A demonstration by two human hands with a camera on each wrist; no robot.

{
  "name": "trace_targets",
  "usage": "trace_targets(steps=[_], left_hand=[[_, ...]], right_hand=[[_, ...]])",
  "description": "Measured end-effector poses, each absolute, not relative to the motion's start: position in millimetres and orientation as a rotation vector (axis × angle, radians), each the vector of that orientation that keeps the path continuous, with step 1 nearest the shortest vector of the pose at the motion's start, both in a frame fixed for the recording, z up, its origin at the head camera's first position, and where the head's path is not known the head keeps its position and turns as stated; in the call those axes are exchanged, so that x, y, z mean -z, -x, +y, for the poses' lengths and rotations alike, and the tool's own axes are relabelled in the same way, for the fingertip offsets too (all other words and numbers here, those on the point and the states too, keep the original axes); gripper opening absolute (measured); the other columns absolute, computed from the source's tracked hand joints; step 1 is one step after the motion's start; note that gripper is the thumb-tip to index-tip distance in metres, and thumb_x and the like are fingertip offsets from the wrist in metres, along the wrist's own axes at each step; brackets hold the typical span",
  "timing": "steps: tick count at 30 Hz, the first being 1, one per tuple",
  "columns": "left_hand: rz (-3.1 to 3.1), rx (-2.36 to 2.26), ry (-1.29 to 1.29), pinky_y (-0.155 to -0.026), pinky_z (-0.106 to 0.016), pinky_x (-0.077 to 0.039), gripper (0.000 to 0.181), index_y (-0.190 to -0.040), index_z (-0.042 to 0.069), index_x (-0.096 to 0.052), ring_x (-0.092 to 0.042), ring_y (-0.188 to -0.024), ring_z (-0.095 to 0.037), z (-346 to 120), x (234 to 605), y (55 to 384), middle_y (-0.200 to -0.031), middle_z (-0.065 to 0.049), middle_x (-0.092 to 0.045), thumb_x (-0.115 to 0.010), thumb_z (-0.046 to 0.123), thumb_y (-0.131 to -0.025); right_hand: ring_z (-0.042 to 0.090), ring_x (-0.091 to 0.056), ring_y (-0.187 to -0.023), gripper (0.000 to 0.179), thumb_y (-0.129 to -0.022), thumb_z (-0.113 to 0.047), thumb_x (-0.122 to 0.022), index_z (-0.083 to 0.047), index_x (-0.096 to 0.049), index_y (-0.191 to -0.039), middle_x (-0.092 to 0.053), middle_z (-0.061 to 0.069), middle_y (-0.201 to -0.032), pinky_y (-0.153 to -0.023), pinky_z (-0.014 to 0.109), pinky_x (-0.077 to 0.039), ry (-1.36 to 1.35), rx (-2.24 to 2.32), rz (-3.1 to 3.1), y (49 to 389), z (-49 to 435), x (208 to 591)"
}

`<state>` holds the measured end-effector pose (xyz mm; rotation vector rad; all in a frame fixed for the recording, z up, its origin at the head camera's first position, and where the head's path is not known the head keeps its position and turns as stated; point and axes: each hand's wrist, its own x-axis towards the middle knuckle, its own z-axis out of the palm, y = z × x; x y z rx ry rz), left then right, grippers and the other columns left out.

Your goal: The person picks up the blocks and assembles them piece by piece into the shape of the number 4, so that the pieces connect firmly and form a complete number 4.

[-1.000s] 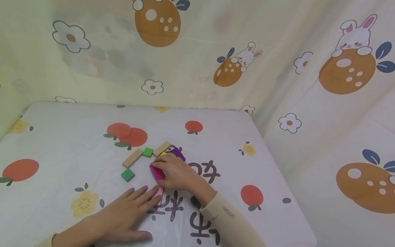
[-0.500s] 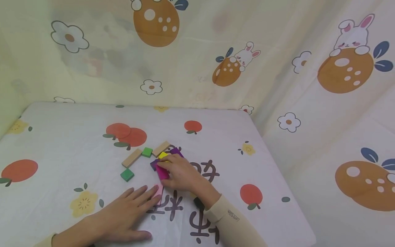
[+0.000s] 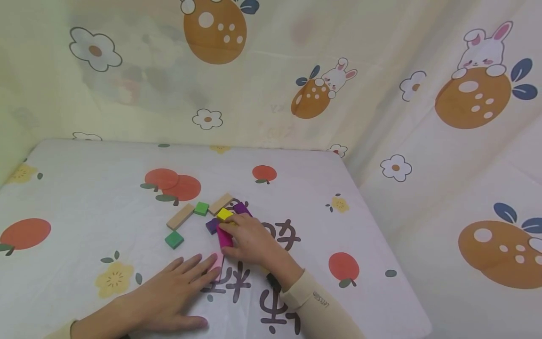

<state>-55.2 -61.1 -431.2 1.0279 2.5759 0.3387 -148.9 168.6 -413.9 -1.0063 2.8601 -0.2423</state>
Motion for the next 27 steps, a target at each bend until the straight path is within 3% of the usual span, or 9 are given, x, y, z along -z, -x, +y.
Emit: trace_targets(steps=[27], left_hand=[[2.573,-0.345,-1.017,-0.121,-0.068,-0.026,0.100,-0.165,0.026,-0.029,-0.025,-0.158,-0.036,-59.6,429.6,54.4,-0.174,0.000,-0.021,-0.057,0.081,-0.086]], right_hand=[[0.023,-0.060,-0.126,0.060,-0.090,-0.051,-0.077,-0.018,-0.067,-0.139,-0.066,0.003,-0.134,-0.110,0.045,-0.050,1.003,0.197,2.891,147.8,164.1,415.7]])
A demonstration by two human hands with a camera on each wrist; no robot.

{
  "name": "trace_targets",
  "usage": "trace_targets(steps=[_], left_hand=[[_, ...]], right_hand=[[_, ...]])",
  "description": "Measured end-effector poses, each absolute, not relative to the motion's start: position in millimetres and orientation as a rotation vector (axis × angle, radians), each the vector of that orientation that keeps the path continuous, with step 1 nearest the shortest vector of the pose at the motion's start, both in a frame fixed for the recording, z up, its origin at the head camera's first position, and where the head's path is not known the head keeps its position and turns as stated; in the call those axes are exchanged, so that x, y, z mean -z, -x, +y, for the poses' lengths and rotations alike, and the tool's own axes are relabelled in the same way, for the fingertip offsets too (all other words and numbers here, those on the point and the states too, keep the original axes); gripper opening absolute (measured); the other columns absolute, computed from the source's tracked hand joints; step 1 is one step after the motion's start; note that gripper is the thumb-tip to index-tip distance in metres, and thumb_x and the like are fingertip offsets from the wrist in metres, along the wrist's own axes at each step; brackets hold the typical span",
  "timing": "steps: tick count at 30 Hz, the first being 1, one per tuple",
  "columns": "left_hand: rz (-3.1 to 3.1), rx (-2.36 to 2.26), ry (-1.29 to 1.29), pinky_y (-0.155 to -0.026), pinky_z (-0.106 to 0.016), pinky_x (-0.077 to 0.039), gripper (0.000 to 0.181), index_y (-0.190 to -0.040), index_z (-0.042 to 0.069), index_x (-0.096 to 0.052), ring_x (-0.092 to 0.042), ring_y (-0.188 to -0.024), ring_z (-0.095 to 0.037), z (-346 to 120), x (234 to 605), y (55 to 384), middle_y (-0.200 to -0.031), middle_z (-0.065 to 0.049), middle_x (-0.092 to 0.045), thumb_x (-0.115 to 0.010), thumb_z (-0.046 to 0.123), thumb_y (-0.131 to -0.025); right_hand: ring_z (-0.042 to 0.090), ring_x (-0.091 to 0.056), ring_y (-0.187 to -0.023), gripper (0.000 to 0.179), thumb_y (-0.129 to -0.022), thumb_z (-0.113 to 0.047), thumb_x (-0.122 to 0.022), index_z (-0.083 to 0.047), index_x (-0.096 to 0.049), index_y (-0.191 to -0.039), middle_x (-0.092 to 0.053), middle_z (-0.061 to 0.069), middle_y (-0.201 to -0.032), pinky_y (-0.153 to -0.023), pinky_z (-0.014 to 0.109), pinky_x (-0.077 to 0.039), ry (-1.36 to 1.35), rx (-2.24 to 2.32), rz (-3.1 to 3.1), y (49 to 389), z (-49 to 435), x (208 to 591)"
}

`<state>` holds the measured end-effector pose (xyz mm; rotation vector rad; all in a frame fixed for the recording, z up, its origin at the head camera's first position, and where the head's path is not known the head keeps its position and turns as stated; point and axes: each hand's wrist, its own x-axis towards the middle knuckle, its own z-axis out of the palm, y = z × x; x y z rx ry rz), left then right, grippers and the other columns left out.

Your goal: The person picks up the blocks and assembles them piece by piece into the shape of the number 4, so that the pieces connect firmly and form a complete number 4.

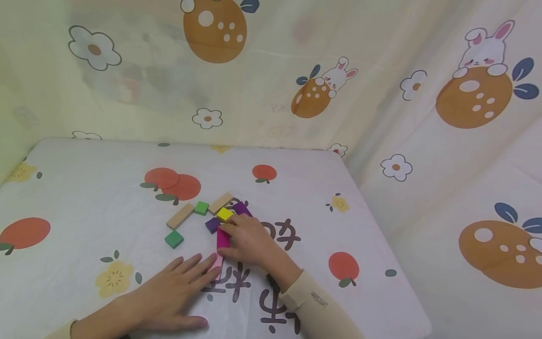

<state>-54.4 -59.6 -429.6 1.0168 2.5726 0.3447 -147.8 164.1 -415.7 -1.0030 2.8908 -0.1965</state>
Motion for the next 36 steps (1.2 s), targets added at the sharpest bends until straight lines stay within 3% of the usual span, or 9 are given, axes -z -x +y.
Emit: trace_targets(steps=[23,36], left_hand=[[2.647,-0.310,-1.056,-0.119,-0.066,-0.030,0.099,-0.163,0.022,-0.035,-0.034,-0.153,-0.040,-55.2,431.6,50.3,-0.173,-0.005,-0.025,-0.054,0.082,-0.087],[2.623,-0.315,-1.025,-0.120,-0.066,-0.030,0.098,-0.164,0.023,-0.033,-0.032,-0.154,-0.040,-54.8,430.7,49.5,-0.173,-0.004,-0.023,-0.055,0.081,-0.087]], right_hand=[[0.025,-0.055,-0.133,0.058,-0.094,-0.055,-0.069,-0.020,-0.066,-0.140,-0.065,0.003,-0.140,-0.117,0.050,-0.042,1.003,0.108,2.866,151.7,153.9,419.1],[0.024,-0.054,-0.130,0.054,-0.097,-0.052,-0.066,-0.020,-0.066,-0.140,-0.066,0.002,-0.139,-0.112,0.048,-0.046,1.066,0.149,2.869,150.9,156.3,422.9]])
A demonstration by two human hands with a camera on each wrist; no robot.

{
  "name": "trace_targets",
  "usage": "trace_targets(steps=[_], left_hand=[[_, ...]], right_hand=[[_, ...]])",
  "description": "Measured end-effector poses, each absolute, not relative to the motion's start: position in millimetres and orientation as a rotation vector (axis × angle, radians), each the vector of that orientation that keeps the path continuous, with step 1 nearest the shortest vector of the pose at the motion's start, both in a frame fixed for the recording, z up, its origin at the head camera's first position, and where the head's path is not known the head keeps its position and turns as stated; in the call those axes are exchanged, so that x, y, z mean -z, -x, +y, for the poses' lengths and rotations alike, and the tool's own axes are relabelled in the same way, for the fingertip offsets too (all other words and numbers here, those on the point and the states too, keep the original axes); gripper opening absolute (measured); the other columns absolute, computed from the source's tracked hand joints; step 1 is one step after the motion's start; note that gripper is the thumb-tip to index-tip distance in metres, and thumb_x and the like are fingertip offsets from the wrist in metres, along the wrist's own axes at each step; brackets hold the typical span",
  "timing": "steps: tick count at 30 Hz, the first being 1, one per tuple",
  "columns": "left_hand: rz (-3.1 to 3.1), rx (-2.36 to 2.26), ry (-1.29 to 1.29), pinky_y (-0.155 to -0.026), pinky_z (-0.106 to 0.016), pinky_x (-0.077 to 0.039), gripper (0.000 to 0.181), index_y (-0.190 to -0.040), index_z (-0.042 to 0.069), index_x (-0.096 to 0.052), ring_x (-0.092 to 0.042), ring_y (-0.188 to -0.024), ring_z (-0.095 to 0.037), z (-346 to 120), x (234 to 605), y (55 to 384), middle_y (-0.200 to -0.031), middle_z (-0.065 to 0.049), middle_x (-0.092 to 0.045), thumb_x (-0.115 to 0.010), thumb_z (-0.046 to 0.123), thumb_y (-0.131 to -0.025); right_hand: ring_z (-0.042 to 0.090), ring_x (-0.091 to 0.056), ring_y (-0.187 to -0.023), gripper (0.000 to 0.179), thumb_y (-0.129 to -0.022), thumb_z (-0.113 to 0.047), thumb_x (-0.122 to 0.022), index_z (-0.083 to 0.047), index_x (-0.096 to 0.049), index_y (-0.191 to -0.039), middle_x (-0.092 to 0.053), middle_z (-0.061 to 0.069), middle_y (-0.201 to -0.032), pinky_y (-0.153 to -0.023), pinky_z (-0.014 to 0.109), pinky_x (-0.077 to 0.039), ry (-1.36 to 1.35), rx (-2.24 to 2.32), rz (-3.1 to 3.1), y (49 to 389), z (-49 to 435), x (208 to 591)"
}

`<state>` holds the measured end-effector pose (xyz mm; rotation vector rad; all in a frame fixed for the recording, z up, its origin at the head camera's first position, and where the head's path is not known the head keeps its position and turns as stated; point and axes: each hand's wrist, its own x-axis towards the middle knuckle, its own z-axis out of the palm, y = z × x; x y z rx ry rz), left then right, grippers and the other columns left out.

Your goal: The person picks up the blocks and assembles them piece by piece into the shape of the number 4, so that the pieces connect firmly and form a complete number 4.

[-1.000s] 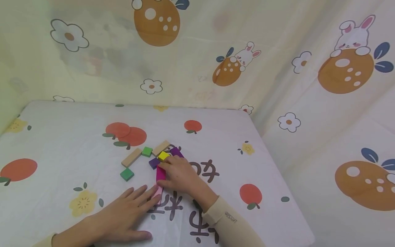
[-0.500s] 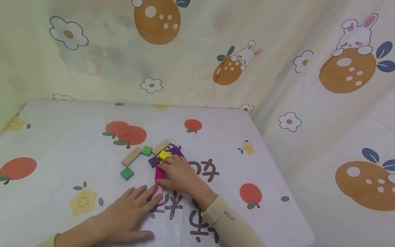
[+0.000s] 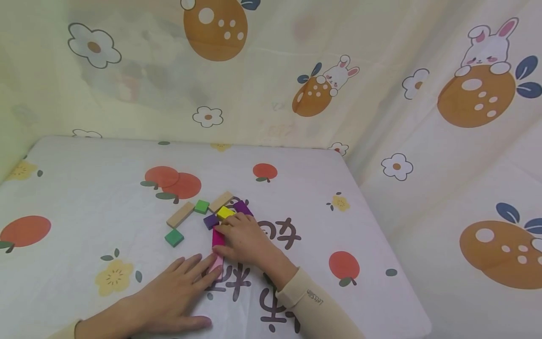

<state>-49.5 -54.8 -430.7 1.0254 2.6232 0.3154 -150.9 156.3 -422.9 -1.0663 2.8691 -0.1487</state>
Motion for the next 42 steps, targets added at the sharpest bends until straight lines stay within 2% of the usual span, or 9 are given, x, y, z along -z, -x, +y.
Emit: trace_targets(steps=[32,42], left_hand=[[2.610,-0.342,-1.013,-0.120,-0.067,-0.029,0.096,-0.163,0.024,-0.033,-0.031,-0.154,-0.040,-55.6,430.7,51.0,-0.173,-0.004,-0.023,-0.055,0.079,-0.088],[2.630,-0.388,-1.046,-0.116,-0.064,-0.037,0.085,-0.160,0.023,-0.040,-0.038,-0.150,-0.038,-56.9,429.4,56.3,-0.171,-0.008,-0.029,-0.056,0.072,-0.093]], right_hand=[[0.027,-0.050,-0.137,0.051,-0.097,-0.044,-0.069,-0.020,-0.065,-0.142,-0.065,0.002,-0.140,-0.121,0.051,-0.036,1.128,0.104,2.853,149.5,158.9,421.3],[0.026,-0.051,-0.136,0.050,-0.097,-0.044,-0.068,-0.020,-0.066,-0.141,-0.066,0.000,-0.140,-0.121,0.050,-0.037,1.143,0.110,2.837,151.0,159.3,420.1]])
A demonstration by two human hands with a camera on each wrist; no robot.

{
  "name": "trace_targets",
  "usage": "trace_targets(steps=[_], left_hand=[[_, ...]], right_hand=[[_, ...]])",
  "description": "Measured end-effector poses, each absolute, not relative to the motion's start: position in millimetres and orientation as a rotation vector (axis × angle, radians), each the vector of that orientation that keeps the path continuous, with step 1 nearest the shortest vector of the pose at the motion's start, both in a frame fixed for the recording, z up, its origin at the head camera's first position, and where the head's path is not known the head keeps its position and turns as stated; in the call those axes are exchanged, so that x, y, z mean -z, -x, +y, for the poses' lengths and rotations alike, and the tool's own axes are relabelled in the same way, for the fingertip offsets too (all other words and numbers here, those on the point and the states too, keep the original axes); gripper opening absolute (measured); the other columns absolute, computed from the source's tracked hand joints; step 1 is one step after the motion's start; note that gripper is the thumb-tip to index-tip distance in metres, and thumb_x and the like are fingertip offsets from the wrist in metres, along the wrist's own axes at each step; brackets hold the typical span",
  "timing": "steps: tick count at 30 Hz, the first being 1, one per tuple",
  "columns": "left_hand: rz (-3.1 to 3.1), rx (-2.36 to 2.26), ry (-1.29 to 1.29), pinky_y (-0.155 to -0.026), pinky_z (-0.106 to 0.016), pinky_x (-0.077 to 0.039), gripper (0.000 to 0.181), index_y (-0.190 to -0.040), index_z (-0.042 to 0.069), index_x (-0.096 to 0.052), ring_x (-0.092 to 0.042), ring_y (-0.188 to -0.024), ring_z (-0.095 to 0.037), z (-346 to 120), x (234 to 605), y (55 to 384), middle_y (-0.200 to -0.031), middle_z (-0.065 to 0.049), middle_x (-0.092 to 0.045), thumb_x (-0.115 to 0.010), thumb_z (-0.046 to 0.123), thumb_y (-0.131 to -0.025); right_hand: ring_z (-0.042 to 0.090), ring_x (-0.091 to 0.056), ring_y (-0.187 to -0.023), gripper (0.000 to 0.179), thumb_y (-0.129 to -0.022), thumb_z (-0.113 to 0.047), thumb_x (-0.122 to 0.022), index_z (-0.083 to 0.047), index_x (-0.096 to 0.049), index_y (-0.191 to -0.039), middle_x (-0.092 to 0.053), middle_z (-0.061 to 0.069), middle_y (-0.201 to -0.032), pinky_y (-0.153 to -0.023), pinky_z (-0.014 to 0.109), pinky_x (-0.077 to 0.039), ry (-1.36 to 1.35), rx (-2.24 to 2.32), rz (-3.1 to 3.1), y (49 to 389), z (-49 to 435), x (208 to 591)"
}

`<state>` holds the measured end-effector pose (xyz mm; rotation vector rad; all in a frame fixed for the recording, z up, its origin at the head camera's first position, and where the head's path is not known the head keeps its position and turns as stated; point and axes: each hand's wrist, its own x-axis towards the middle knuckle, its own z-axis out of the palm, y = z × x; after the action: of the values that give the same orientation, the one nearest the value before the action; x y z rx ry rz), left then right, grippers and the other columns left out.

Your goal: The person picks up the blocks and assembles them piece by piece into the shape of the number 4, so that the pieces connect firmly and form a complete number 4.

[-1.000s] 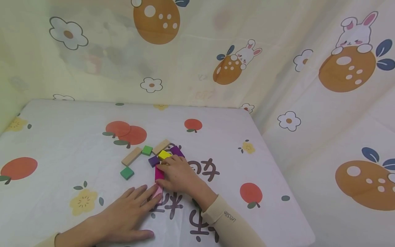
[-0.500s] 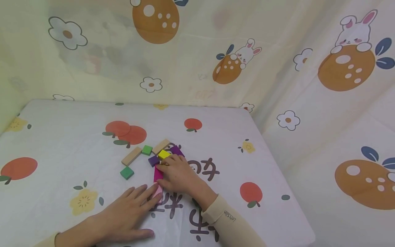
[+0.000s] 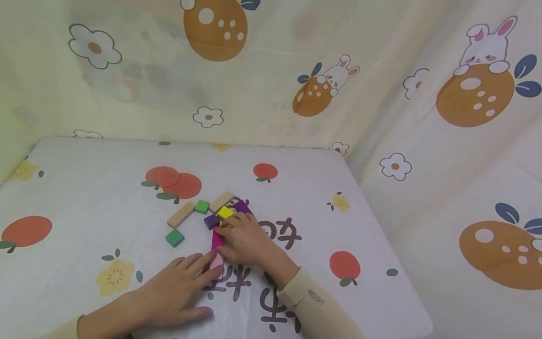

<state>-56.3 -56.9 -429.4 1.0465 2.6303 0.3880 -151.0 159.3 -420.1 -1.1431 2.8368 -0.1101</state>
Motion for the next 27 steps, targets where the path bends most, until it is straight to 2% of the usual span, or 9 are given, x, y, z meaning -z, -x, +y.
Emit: trace_targets(steps=[18,27], left_hand=[[2.644,-0.417,-1.046,-0.112,-0.060,-0.042,0.073,-0.156,0.029,-0.048,-0.043,-0.145,-0.031,-58.2,428.1,64.3,-0.169,-0.007,-0.033,-0.056,0.069,-0.095],[2.638,-0.380,-1.048,-0.112,-0.060,-0.042,0.075,-0.158,0.030,-0.045,-0.042,-0.145,-0.032,-56.9,428.0,63.6,-0.169,-0.007,-0.033,-0.055,0.070,-0.095]], right_hand=[[0.024,-0.051,-0.135,0.046,-0.098,-0.039,-0.067,-0.020,-0.067,-0.140,-0.067,0.000,-0.139,-0.122,0.048,-0.036,1.112,0.127,2.837,150.0,158.8,420.1],[0.024,-0.051,-0.135,0.045,-0.099,-0.038,-0.066,-0.020,-0.068,-0.139,-0.066,-0.001,-0.139,-0.122,0.048,-0.035,1.100,0.090,2.841,148.9,158.0,418.1]])
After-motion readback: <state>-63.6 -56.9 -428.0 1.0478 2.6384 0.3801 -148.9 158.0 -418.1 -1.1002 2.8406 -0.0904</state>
